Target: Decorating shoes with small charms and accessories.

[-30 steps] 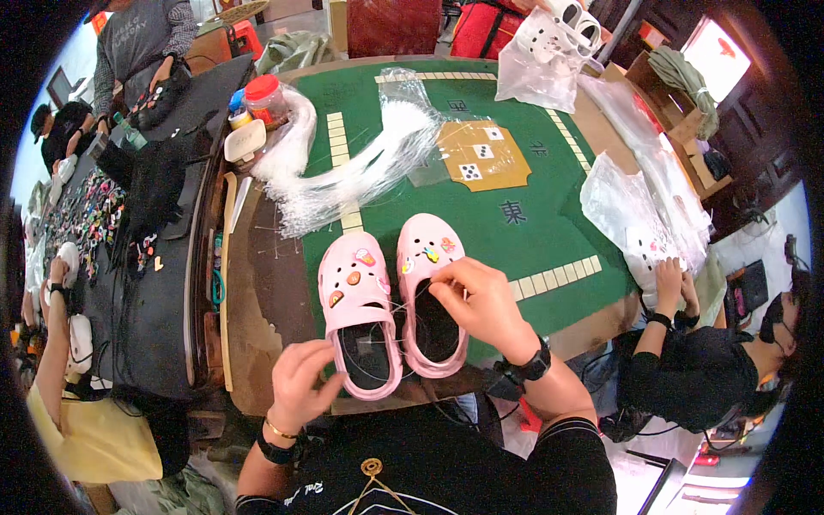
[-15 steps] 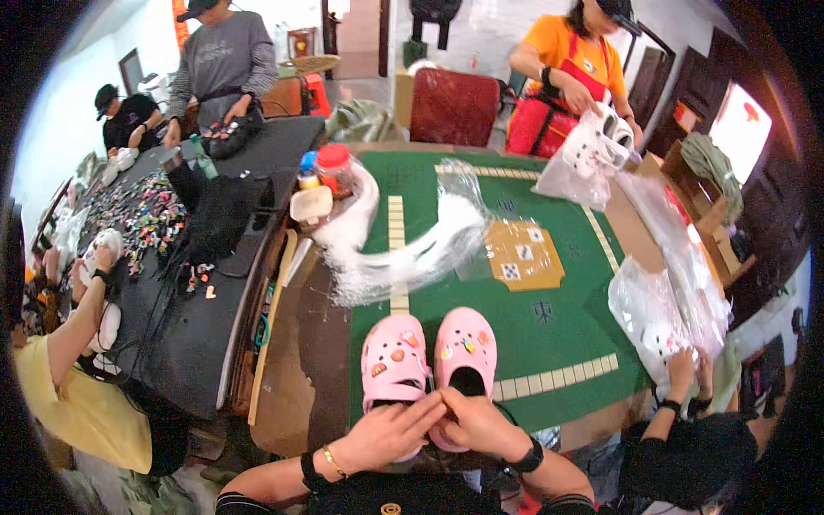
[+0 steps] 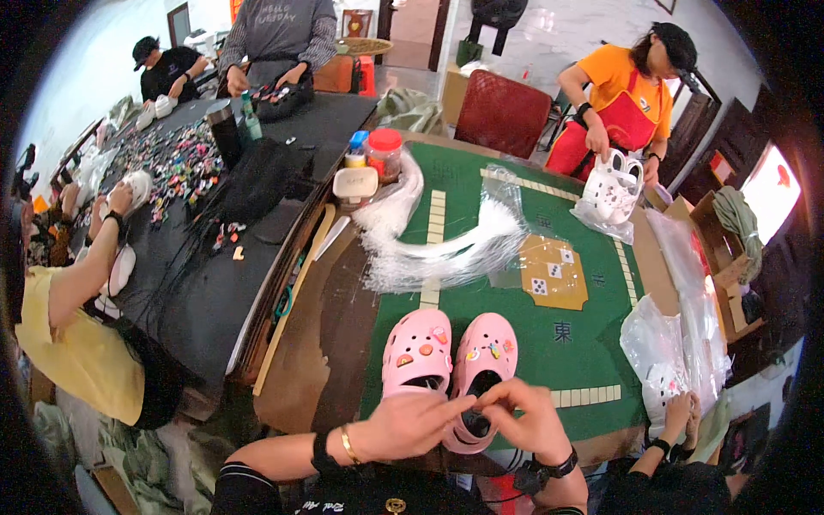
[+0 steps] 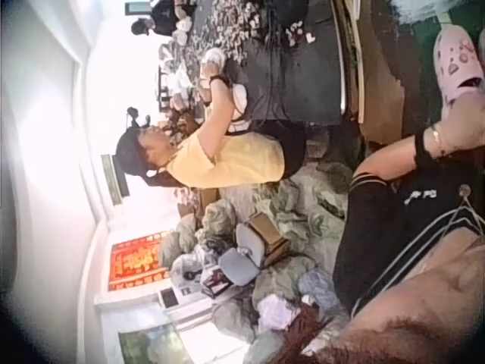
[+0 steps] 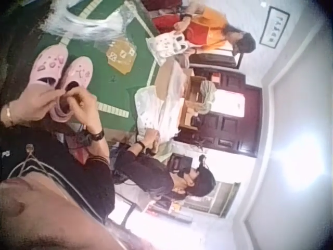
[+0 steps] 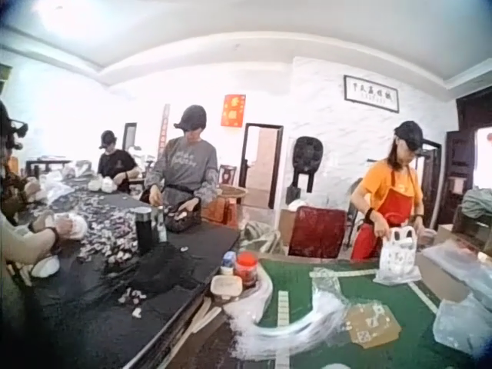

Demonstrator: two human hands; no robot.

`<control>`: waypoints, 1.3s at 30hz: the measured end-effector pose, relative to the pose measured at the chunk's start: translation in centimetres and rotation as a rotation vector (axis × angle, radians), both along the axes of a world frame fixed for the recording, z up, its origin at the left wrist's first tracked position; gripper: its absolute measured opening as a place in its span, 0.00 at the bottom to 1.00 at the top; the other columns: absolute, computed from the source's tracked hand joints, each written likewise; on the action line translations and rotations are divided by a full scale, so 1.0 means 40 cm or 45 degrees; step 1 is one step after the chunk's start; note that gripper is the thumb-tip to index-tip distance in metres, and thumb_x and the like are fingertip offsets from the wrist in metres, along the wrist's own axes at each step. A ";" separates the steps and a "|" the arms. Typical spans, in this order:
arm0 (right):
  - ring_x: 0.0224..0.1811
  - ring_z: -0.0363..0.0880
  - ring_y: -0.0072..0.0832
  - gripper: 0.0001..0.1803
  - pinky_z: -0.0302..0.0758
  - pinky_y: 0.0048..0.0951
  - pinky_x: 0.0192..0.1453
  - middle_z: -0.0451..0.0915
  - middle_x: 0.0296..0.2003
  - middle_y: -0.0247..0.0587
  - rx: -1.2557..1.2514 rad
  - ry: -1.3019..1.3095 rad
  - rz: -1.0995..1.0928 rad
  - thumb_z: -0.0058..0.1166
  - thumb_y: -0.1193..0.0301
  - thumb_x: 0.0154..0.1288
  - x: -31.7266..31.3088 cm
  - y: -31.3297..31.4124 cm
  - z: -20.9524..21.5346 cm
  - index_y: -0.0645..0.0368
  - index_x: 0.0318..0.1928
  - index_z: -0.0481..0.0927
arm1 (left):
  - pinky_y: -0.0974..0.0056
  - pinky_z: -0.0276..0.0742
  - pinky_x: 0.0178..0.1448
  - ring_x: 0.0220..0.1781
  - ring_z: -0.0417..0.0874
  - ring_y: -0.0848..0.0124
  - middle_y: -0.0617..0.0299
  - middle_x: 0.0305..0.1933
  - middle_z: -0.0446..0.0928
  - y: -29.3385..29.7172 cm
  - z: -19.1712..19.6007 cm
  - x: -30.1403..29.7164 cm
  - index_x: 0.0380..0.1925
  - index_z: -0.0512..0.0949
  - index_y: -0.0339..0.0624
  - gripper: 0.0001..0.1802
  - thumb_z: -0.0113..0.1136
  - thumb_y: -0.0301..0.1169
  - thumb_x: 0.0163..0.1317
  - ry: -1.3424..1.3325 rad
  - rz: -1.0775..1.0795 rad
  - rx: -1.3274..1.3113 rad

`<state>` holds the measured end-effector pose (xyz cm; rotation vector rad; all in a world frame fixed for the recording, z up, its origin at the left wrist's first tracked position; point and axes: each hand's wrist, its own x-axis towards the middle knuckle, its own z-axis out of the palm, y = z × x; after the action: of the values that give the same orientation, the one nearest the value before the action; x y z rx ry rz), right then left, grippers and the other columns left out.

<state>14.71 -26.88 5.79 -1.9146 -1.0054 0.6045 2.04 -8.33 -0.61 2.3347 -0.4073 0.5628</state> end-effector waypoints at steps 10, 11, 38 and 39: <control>0.23 0.78 0.17 0.03 0.74 0.21 0.27 0.82 0.25 0.35 -0.002 0.096 -0.270 0.57 0.79 0.62 0.028 0.007 -0.140 0.65 0.36 0.80 | 0.53 0.81 0.32 0.28 0.84 0.53 0.47 0.26 0.81 0.397 -0.126 -0.053 0.55 0.72 0.32 0.22 0.55 0.28 0.61 0.439 1.255 0.290; 0.23 0.78 0.17 0.03 0.74 0.21 0.27 0.82 0.25 0.35 0.013 0.093 -0.263 0.57 0.79 0.62 0.022 0.007 -0.145 0.65 0.36 0.80 | 0.57 0.82 0.30 0.26 0.85 0.56 0.49 0.24 0.81 0.426 -0.170 -0.059 0.53 0.72 0.29 0.21 0.55 0.27 0.59 0.483 1.363 0.472; 0.29 0.83 0.33 0.08 0.77 0.31 0.35 0.83 0.30 0.43 0.158 -0.144 -0.078 0.56 0.69 0.65 0.031 -0.004 -0.170 0.59 0.39 0.80 | 0.47 0.71 0.27 0.24 0.78 0.47 0.47 0.20 0.74 0.326 -0.097 -0.062 0.32 0.69 0.36 0.08 0.52 0.29 0.67 0.423 1.323 0.305; 0.28 0.82 0.32 0.08 0.77 0.31 0.35 0.83 0.29 0.42 0.207 -0.133 -0.106 0.56 0.69 0.64 0.029 -0.004 -0.162 0.60 0.39 0.80 | 0.47 0.69 0.27 0.22 0.76 0.48 0.48 0.20 0.73 0.322 -0.094 -0.064 0.33 0.69 0.36 0.07 0.52 0.28 0.68 0.270 1.297 0.266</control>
<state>15.86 -27.03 -0.69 -1.8484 -1.0034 0.3673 -0.51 4.54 -4.38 2.6555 0.9211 0.7261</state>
